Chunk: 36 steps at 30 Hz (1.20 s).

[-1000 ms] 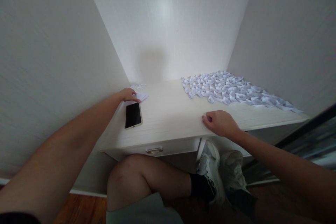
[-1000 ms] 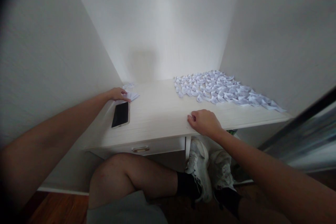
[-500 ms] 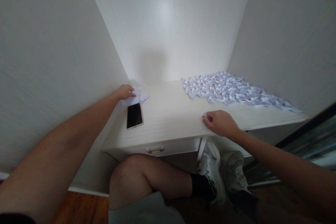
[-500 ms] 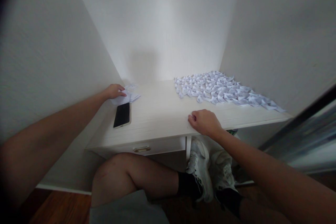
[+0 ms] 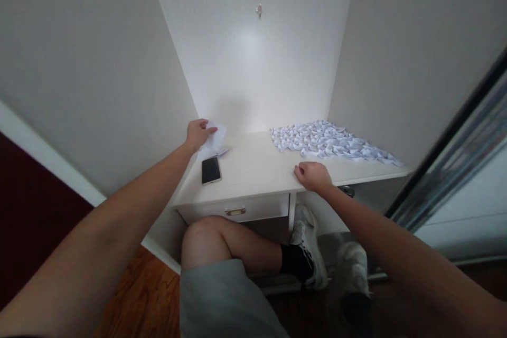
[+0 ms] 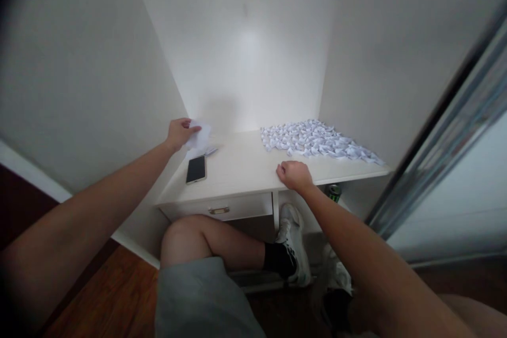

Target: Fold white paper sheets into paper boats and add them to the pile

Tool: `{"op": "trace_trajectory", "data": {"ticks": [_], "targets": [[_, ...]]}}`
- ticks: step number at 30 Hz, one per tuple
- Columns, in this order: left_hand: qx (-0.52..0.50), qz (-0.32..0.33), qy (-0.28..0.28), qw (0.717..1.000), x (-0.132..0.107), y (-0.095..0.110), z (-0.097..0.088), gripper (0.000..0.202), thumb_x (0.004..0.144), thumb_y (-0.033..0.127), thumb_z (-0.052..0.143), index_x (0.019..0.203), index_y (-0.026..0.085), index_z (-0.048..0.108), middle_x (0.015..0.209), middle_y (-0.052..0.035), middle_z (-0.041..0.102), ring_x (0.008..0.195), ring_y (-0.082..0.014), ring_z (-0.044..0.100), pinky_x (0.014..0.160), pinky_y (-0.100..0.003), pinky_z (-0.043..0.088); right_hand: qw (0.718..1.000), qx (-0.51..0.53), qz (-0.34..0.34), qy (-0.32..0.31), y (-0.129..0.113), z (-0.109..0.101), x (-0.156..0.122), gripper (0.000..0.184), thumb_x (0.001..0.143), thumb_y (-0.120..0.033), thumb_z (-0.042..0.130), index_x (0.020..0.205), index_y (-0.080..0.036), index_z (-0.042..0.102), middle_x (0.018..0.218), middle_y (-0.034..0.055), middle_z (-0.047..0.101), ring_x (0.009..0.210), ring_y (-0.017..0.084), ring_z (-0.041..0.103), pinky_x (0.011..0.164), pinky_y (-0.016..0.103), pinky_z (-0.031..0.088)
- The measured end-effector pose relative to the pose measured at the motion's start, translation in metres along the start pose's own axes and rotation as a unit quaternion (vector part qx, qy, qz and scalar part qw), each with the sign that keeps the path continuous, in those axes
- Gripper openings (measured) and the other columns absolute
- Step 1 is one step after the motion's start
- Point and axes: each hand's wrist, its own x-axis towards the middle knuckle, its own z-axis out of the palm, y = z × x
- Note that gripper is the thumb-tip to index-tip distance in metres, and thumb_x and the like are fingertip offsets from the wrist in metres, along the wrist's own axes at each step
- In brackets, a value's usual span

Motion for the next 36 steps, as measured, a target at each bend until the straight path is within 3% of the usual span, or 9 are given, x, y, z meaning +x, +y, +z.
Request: {"op": "trace_trajectory", "data": {"ticks": [4,9,13,16,20,31,36], "targets": [[-0.142,0.031,-0.047,0.988,-0.071,0.048,-0.014,0.046,0.073,0.033,0.078,0.114,0.013,0.072,0.097,-0.0088,0.077,0.088,-0.0222,0.070,0.074,-0.031,0.054,0.999,-0.004,0.025,0.024,-0.004,-0.006,-0.009,0.051,0.104,-0.033,0.033,0.105,-0.010,0.077,0.106,0.0187,0.078,0.093,0.026,0.071,0.070,0.031,0.037],[-0.247,0.060,-0.059,0.965,-0.153,0.088,-0.062,0.047,0.074,0.048,0.079,0.105,0.013,0.073,0.094,-0.0087,0.076,0.082,-0.0196,0.070,0.074,-0.032,0.055,0.999,0.008,0.032,0.035,-0.005,-0.009,-0.012,0.051,0.105,-0.034,0.033,0.108,-0.008,0.077,0.110,0.0188,0.078,0.099,0.027,0.072,0.075,0.032,0.042],[-0.386,0.047,-0.097,0.916,-0.205,0.115,-0.099,0.043,0.070,0.046,0.088,0.093,0.013,0.074,0.088,-0.0067,0.074,0.076,-0.0154,0.067,0.073,-0.029,0.054,0.999,0.007,0.047,0.019,-0.007,-0.015,-0.013,0.049,0.108,-0.035,0.034,0.111,-0.008,0.075,0.111,0.0204,0.076,0.101,0.028,0.072,0.082,0.036,0.048],[-0.413,0.038,-0.114,0.903,-0.233,0.135,-0.112,0.039,0.070,0.042,0.090,0.090,0.013,0.074,0.086,-0.0058,0.073,0.075,-0.0142,0.066,0.071,-0.027,0.053,0.998,-0.001,0.063,-0.013,-0.007,-0.020,-0.011,0.040,0.107,-0.041,0.046,0.112,-0.011,0.073,0.110,0.0161,0.075,0.098,0.024,0.072,0.087,0.039,0.054],[-0.426,0.024,-0.122,0.896,-0.254,0.155,-0.111,0.032,0.073,0.038,0.089,0.087,0.014,0.073,0.086,-0.0050,0.072,0.075,-0.0138,0.067,0.072,-0.027,0.054,0.996,0.000,0.069,-0.049,-0.005,-0.020,-0.007,0.034,0.102,-0.044,0.061,0.118,-0.016,0.068,0.119,0.0100,0.071,0.104,0.022,0.069,0.094,0.044,0.057],[-0.425,0.011,-0.116,0.898,-0.275,0.179,-0.097,0.020,0.079,0.029,0.083,0.089,0.015,0.073,0.088,-0.0043,0.071,0.074,-0.0119,0.067,0.070,-0.024,0.058,0.995,0.035,0.044,-0.085,0.006,-0.008,0.003,0.036,0.100,-0.040,0.065,0.127,-0.016,0.065,0.129,0.0120,0.066,0.113,0.026,0.067,0.097,0.048,0.057],[-0.420,0.006,-0.099,0.902,-0.275,0.185,-0.088,0.023,0.074,0.027,0.085,0.089,0.015,0.072,0.084,-0.0030,0.070,0.072,-0.0129,0.067,0.069,-0.026,0.058,0.995,0.040,0.037,-0.088,0.011,-0.005,0.007,0.037,0.100,-0.040,0.065,0.128,-0.016,0.064,0.130,0.0119,0.066,0.113,0.026,0.067,0.096,0.048,0.057]]}}
